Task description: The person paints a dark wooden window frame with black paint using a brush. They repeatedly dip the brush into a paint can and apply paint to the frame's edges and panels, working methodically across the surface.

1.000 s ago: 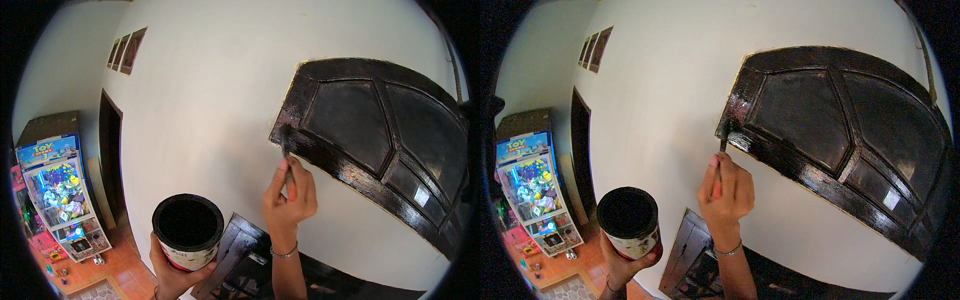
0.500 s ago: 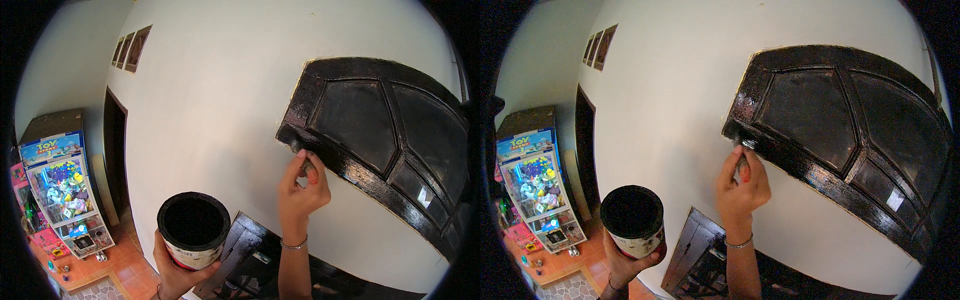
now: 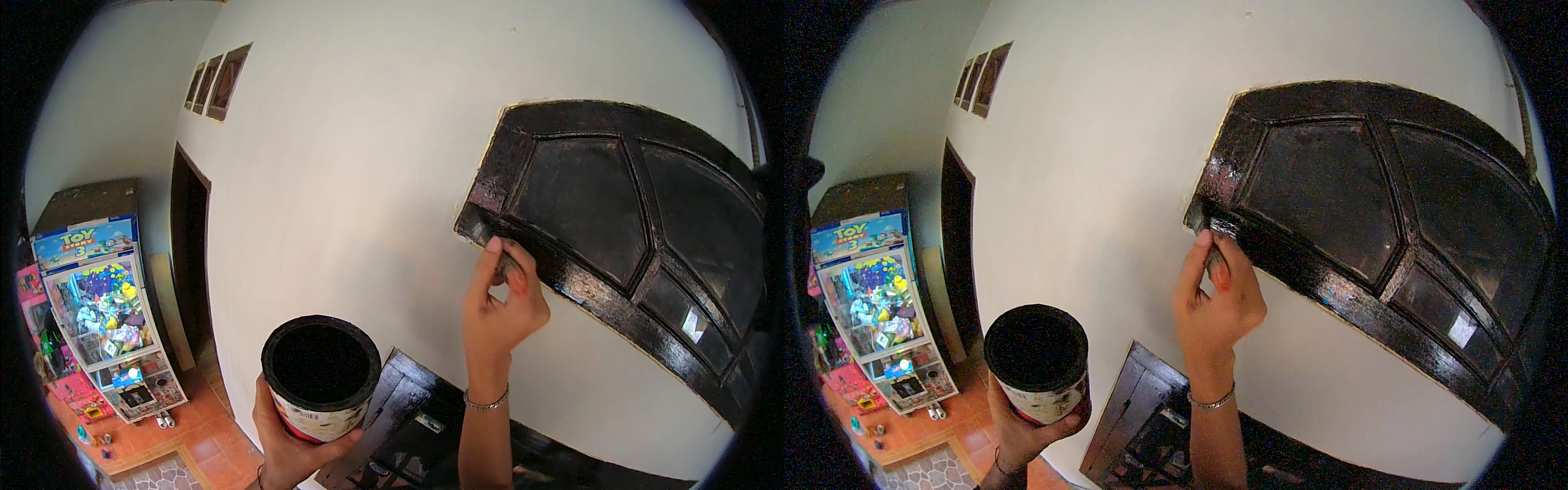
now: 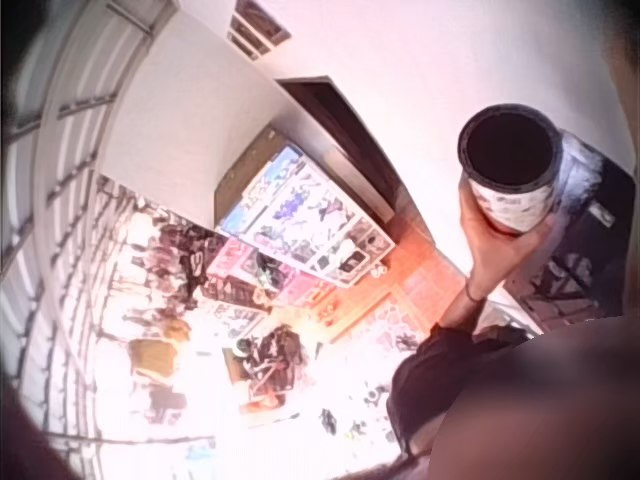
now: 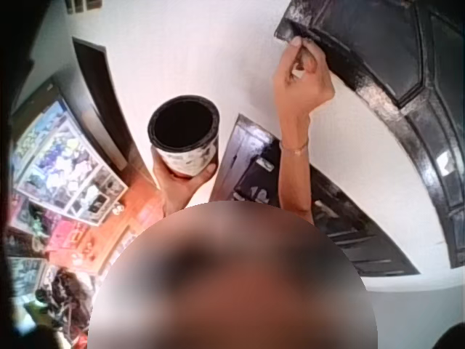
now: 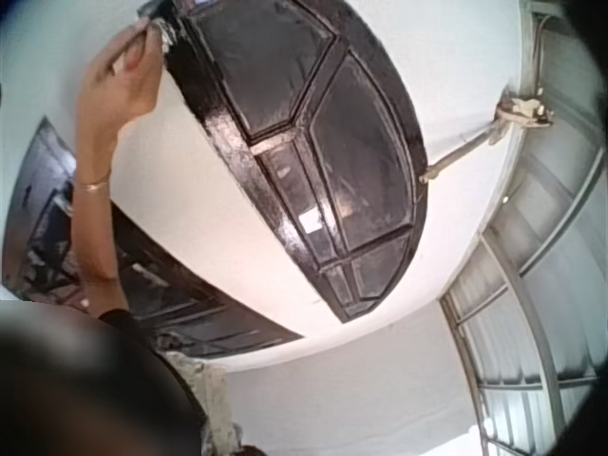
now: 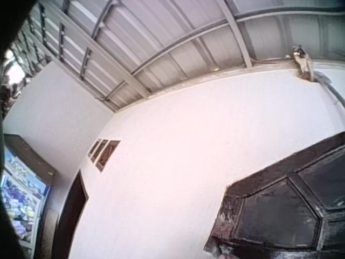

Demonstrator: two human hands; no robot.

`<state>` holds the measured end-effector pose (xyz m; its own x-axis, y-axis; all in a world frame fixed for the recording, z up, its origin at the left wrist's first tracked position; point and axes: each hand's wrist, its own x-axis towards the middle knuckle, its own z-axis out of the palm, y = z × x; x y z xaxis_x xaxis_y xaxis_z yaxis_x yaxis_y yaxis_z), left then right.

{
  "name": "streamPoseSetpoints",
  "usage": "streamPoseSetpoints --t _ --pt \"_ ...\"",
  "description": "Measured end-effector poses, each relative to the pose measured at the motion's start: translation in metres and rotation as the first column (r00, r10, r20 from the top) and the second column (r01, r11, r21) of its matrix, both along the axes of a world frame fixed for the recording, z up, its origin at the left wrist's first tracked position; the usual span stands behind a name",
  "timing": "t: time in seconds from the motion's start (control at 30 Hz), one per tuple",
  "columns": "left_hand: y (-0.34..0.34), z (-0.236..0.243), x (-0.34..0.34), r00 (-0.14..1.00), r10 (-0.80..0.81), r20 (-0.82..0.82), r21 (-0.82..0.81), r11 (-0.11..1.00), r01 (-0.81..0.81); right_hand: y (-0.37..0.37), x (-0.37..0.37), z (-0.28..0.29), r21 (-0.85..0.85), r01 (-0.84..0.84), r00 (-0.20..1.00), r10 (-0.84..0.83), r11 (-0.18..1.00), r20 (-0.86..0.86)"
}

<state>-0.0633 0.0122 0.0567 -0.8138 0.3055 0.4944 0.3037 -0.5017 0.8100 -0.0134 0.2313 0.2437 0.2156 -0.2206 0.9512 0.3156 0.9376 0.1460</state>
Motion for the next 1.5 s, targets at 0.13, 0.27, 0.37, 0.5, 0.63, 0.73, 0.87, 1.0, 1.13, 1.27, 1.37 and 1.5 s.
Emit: streamPoseSetpoints --t 0.13,0.27,0.37,0.5,0.63,0.73,0.87,1.0,1.13,1.27,1.37,1.5 --pt "0.001 0.0 0.002 0.999 -0.023 0.049 0.06 0.998 0.02 -0.001 0.003 0.001 -0.087 0.067 0.997 -0.071 0.994 -0.041" --pt "0.0 -0.001 0.0 1.0 -0.022 0.007 0.027 0.999 0.022 0.0 0.005 0.003 -0.033 -0.052 0.998 0.053 0.998 0.023" --pt "0.002 0.0 0.0 0.999 -0.049 -0.002 0.021 0.999 0.049 0.002 0.004 0.004 -0.049 0.008 0.998 -0.004 0.999 0.07" --pt "0.002 0.001 0.0 0.999 -0.05 -0.014 0.024 0.998 0.05 0.002 0.0 0.004 0.016 0.013 1.0 -0.013 1.0 -0.021" --pt "0.0 0.002 -0.005 0.994 -0.064 -0.093 -0.022 0.998 0.062 0.006 -0.002 0.012 0.03 -0.056 0.997 0.055 0.998 0.052" --pt "0.0 -0.001 0.001 0.999 -0.04 -0.01 0.023 0.999 0.04 0.01 0.004 0.015 0.052 0.001 1.0 -0.001 0.999 0.0" --pt "0.001 -0.003 0.0 0.997 -0.072 -0.003 -0.011 0.997 0.072 0.006 0.011 0.002 0.104 0.054 0.975 -0.075 0.993 0.208" --pt "0.002 -0.006 -0.001 0.998 -0.054 -0.032 -0.017 0.998 0.053 -0.001 0.012 -0.003 0.082 -0.024 0.978 0.007 0.996 0.209" --pt "0.005 -0.01 0.002 0.998 -0.057 0.001 0.053 0.997 0.056 0.007 0.004 0.018 0.153 -0.062 0.993 0.045 0.986 0.11" --pt "0.006 -0.012 0.002 0.999 -0.033 -0.037 0.012 0.999 0.033 0.003 0.003 0.015 0.076 0.067 0.979 -0.08 0.995 0.187" --pt "0.005 -0.01 0.002 0.998 -0.063 -0.023 0.009 0.998 0.063 0.0 0.008 0.005 0.065 0.038 0.978 -0.051 0.997 0.205" --pt "0.005 -0.007 0.003 0.998 -0.047 -0.038 0.023 0.999 0.048 0.002 0.019 0.005 0.027 -0.043 0.986 0.038 0.999 0.164"
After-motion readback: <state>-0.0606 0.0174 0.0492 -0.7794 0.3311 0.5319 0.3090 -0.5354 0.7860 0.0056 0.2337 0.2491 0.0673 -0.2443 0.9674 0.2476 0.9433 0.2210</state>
